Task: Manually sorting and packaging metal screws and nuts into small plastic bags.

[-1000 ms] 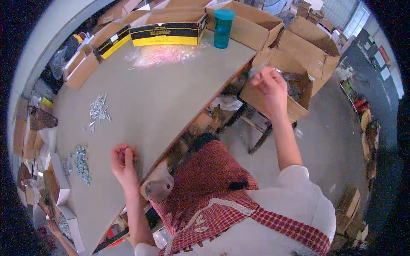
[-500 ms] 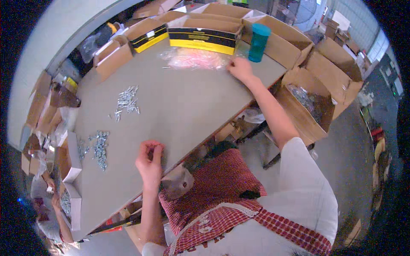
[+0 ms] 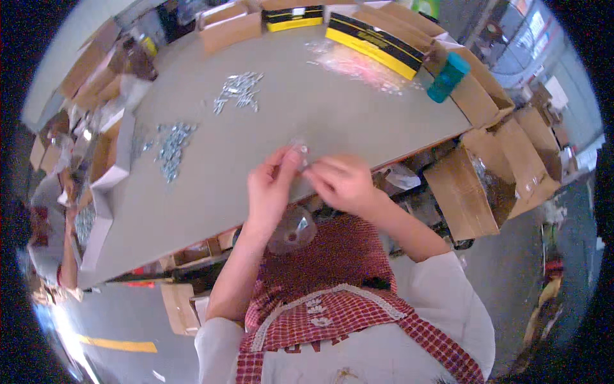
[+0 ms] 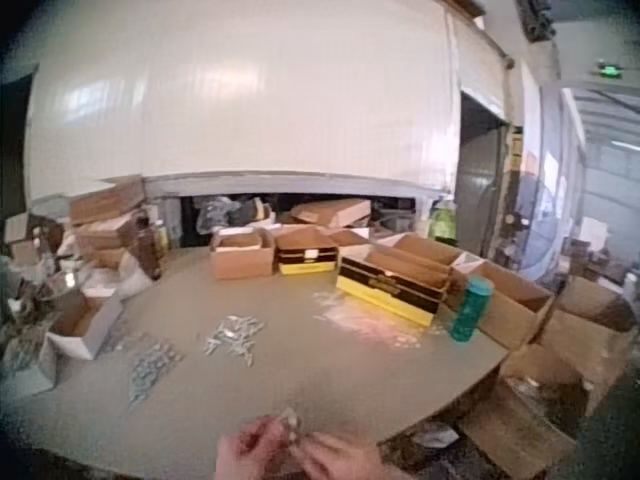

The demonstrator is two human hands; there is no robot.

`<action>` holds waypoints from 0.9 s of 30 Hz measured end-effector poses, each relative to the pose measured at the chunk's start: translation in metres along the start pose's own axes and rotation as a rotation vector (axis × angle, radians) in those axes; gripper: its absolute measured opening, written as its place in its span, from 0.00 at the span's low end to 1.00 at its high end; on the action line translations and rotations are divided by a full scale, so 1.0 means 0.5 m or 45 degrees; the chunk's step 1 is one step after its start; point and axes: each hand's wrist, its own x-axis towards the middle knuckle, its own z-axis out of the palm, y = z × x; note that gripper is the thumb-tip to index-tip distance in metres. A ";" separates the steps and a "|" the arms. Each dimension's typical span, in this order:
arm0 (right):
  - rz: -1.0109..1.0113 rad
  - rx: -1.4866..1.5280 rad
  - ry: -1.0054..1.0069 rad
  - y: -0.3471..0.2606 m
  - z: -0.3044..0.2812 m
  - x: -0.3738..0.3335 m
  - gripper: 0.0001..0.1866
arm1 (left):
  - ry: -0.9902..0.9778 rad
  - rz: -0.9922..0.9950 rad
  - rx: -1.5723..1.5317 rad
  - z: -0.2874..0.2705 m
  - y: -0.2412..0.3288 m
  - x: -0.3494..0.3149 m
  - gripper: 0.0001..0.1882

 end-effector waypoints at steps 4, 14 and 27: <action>0.359 0.410 -0.354 -0.061 -0.020 0.052 0.10 | -0.006 -0.169 -0.142 -0.070 0.026 -0.022 0.12; 0.433 1.060 -0.609 -0.063 0.047 0.103 0.09 | -0.021 -0.181 -0.005 -0.164 0.017 -0.083 0.06; 0.753 1.522 -1.023 -0.101 0.059 0.098 0.10 | 0.340 0.663 1.146 -0.175 0.084 -0.114 0.07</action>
